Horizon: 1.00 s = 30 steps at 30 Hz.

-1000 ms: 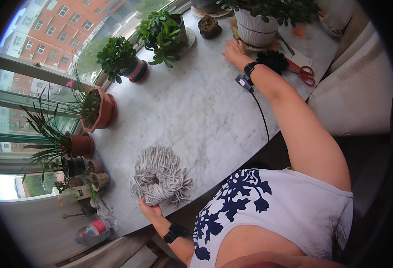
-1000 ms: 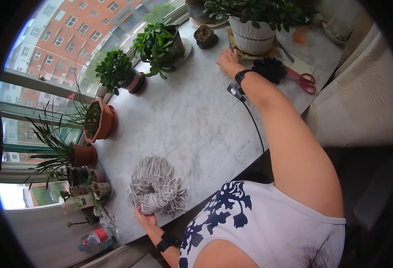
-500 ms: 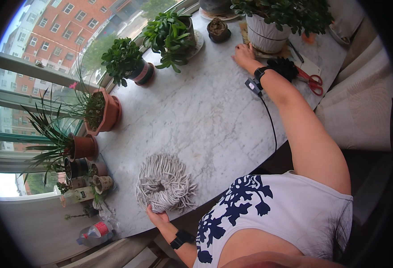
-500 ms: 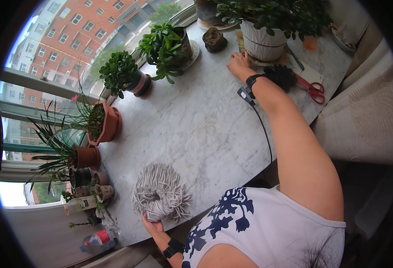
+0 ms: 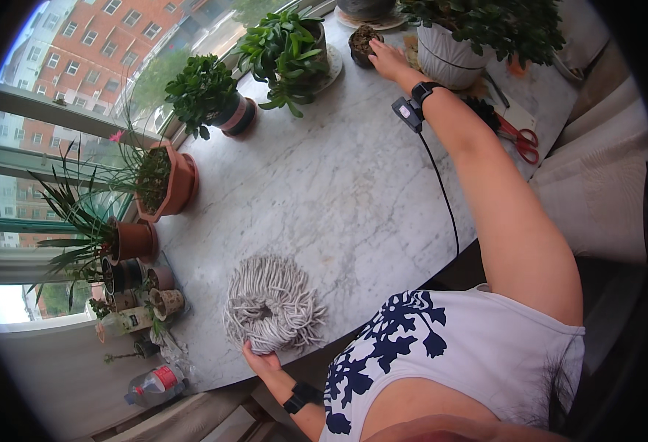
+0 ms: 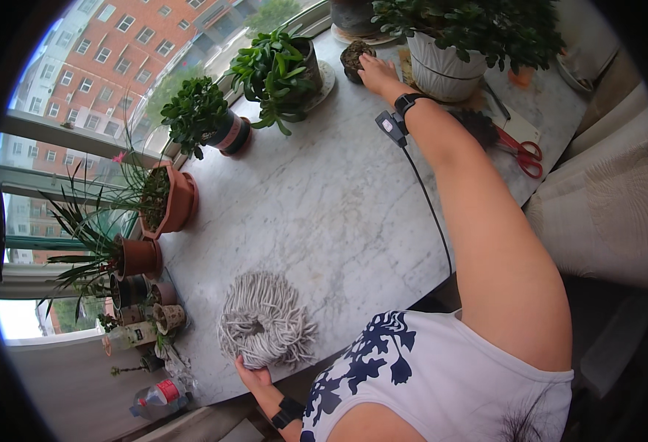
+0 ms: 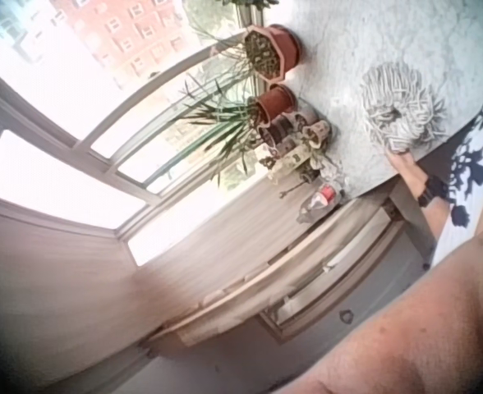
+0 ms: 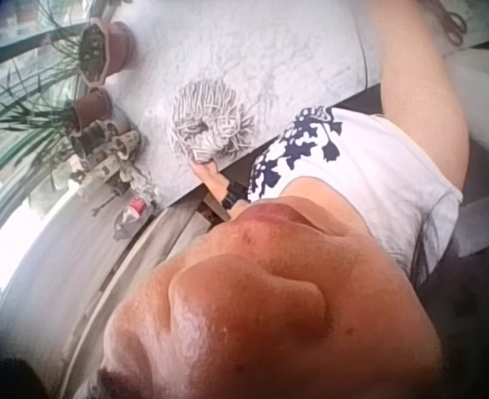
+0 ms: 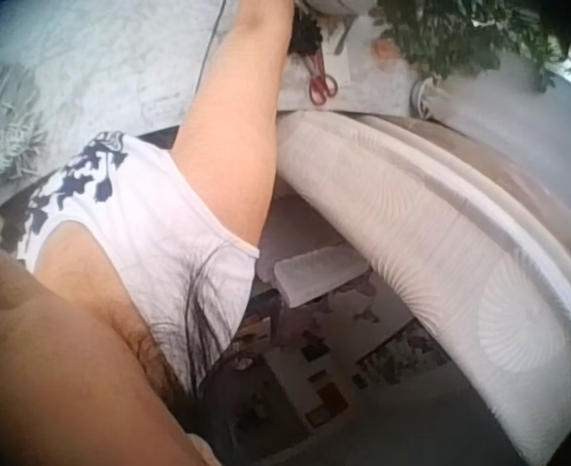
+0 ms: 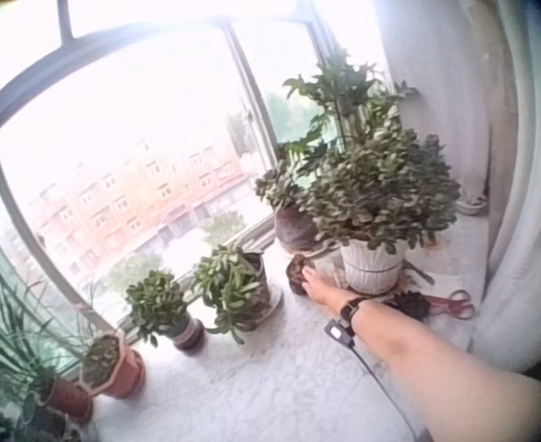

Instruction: The person picks up a white cloth from a table, handles a white plastic bottle, and then picks up a mop head and several clothes hangers, placing the hangers in a storage bin on a balcony.

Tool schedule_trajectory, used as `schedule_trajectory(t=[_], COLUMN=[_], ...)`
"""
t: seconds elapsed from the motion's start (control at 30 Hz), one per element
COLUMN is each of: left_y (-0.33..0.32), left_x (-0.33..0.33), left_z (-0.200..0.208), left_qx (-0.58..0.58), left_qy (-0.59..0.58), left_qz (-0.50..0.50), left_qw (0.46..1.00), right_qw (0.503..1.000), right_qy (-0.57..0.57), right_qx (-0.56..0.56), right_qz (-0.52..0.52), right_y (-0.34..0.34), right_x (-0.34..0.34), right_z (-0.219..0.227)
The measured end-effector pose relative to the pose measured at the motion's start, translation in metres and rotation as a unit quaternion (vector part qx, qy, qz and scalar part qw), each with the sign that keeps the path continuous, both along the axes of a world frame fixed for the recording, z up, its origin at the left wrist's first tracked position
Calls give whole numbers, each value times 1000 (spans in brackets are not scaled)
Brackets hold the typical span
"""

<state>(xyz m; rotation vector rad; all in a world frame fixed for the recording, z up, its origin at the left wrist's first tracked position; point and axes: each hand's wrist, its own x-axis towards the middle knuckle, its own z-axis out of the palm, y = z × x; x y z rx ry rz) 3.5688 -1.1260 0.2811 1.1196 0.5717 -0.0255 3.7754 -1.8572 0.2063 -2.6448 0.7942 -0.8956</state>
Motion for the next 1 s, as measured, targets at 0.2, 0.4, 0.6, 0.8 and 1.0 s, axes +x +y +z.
schedule_trajectory(t=[0.2,0.4,0.6,0.8,1.0], left_y=[-11,-22,-21,3,41], left_x=[-6,-5,-32,-84,-146], left_z=[2,12,59,125,165], left_qx=[7,0,84,502,558], left_qy=[1,-43,-212,-245,-263], left_qz=[26,107,84,-8,-27], left_qw=[1000,993,970,829,786], right_qw=[972,922,836,751,689], right_qy=[-115,-159,42,84,141], right_qx=[190,271,339,282,255], right_qz=[76,225,430,591,664], right_y=[-11,11,154,280,388], right_x=[-3,-45,-95,-129,-147], right_z=[-10,-32,33,102,142])
